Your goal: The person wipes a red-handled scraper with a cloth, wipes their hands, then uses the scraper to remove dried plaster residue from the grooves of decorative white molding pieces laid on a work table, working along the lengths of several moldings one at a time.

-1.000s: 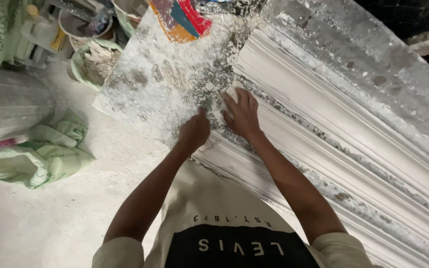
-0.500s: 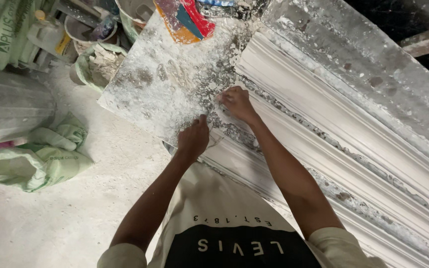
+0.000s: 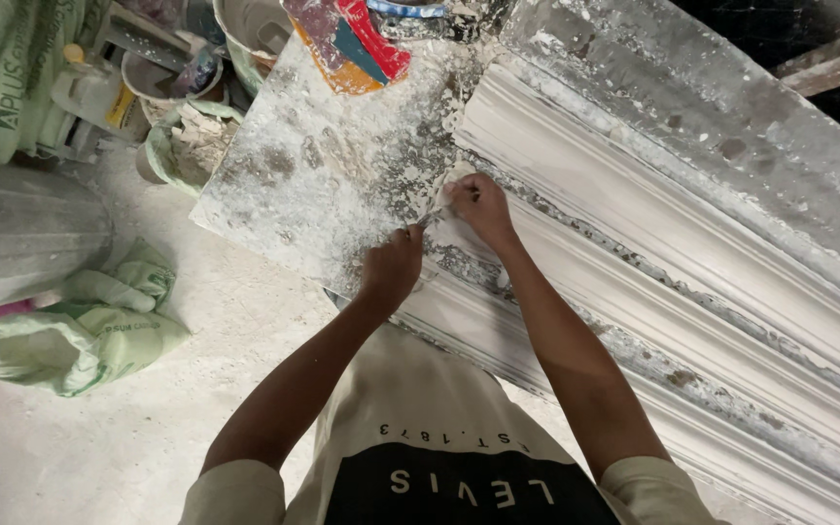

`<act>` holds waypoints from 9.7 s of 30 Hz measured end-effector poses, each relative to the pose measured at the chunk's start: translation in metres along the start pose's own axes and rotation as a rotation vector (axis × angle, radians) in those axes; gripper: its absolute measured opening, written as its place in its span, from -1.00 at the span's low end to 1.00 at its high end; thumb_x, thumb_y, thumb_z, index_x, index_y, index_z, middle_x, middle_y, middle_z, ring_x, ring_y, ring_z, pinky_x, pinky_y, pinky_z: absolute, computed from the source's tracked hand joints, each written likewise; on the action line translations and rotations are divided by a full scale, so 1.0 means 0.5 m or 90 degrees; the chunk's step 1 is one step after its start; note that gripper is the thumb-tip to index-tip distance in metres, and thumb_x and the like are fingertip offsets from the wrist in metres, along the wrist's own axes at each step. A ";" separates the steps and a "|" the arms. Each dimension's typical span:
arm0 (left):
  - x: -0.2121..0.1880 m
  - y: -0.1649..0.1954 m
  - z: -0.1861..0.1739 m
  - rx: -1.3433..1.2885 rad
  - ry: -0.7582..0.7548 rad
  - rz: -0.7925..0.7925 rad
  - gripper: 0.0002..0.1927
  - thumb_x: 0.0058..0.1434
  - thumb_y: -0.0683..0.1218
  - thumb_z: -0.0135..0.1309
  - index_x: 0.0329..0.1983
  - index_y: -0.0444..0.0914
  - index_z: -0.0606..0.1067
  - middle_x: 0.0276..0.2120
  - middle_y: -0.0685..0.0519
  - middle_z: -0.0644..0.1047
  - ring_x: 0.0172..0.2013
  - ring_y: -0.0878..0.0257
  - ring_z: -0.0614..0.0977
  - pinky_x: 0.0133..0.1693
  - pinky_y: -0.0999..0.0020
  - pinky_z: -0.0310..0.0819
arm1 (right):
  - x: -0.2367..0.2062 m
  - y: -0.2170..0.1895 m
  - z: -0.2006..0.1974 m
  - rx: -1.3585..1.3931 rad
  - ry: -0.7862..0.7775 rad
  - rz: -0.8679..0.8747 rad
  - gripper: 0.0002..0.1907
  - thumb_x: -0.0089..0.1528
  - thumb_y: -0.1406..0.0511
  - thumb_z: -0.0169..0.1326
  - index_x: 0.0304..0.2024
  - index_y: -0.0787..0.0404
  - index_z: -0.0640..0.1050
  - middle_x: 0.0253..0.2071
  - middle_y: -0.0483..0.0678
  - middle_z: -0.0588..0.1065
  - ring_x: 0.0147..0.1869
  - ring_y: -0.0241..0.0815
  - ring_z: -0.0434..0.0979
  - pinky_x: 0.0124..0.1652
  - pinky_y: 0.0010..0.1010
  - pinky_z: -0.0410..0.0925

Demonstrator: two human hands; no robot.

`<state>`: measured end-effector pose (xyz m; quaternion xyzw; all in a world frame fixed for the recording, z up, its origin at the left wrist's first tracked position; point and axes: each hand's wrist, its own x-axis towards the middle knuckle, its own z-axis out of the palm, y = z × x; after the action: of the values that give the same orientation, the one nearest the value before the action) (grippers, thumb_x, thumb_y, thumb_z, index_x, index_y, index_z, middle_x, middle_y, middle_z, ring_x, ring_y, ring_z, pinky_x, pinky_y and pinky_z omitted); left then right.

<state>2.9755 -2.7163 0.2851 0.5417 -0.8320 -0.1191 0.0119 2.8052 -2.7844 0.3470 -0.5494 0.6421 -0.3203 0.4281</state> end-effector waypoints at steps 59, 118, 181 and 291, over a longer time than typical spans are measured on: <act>0.217 -0.043 -0.069 -0.342 -0.401 -0.073 -0.65 0.39 -0.12 -0.18 0.16 -0.40 0.27 -0.30 -0.21 0.64 -0.40 -0.01 0.73 -0.36 0.12 0.61 | 0.022 0.098 0.009 -0.271 0.202 -0.308 -0.87 0.31 0.31 0.20 -0.15 0.22 0.56 -0.07 0.02 0.53 0.00 0.10 0.46 0.01 -0.14 0.38; 0.356 0.065 -0.076 -0.045 -0.523 -0.014 -0.73 0.34 -0.02 0.02 -0.12 -0.28 0.63 -0.24 -0.10 0.66 -0.20 0.06 0.72 -0.15 0.10 0.60 | 0.039 0.169 -0.003 -0.309 0.202 -0.280 -0.95 0.18 0.40 0.11 -0.35 0.29 0.53 0.02 0.05 0.55 0.09 0.11 0.49 0.07 -0.17 0.42; 0.150 -0.050 -0.131 -0.305 -0.245 0.040 -0.61 0.32 -0.09 -0.03 0.14 -0.42 0.37 -0.25 -0.21 0.61 -0.28 -0.04 0.71 -0.26 0.01 0.64 | 0.146 -0.131 0.033 -0.458 -0.164 -0.096 -0.77 0.14 0.09 0.36 -0.35 0.09 0.77 -0.29 0.09 0.58 -0.10 0.19 0.46 -0.01 -0.03 0.29; 0.172 0.218 0.056 -0.867 -0.153 -0.032 -0.43 0.55 0.15 -0.41 0.46 -0.28 0.04 0.00 -0.28 0.56 -0.22 0.12 0.72 -0.28 0.23 0.78 | -0.248 0.248 -0.167 0.130 -0.176 0.071 -0.31 0.31 0.33 0.10 0.44 0.22 0.16 0.20 0.08 0.39 0.20 -0.08 0.47 0.03 -0.22 0.47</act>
<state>2.8380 -2.7468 0.2716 0.4158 -0.5546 -0.6745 0.2541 2.6802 -2.6444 0.2980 -0.5054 0.5704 -0.2811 0.5832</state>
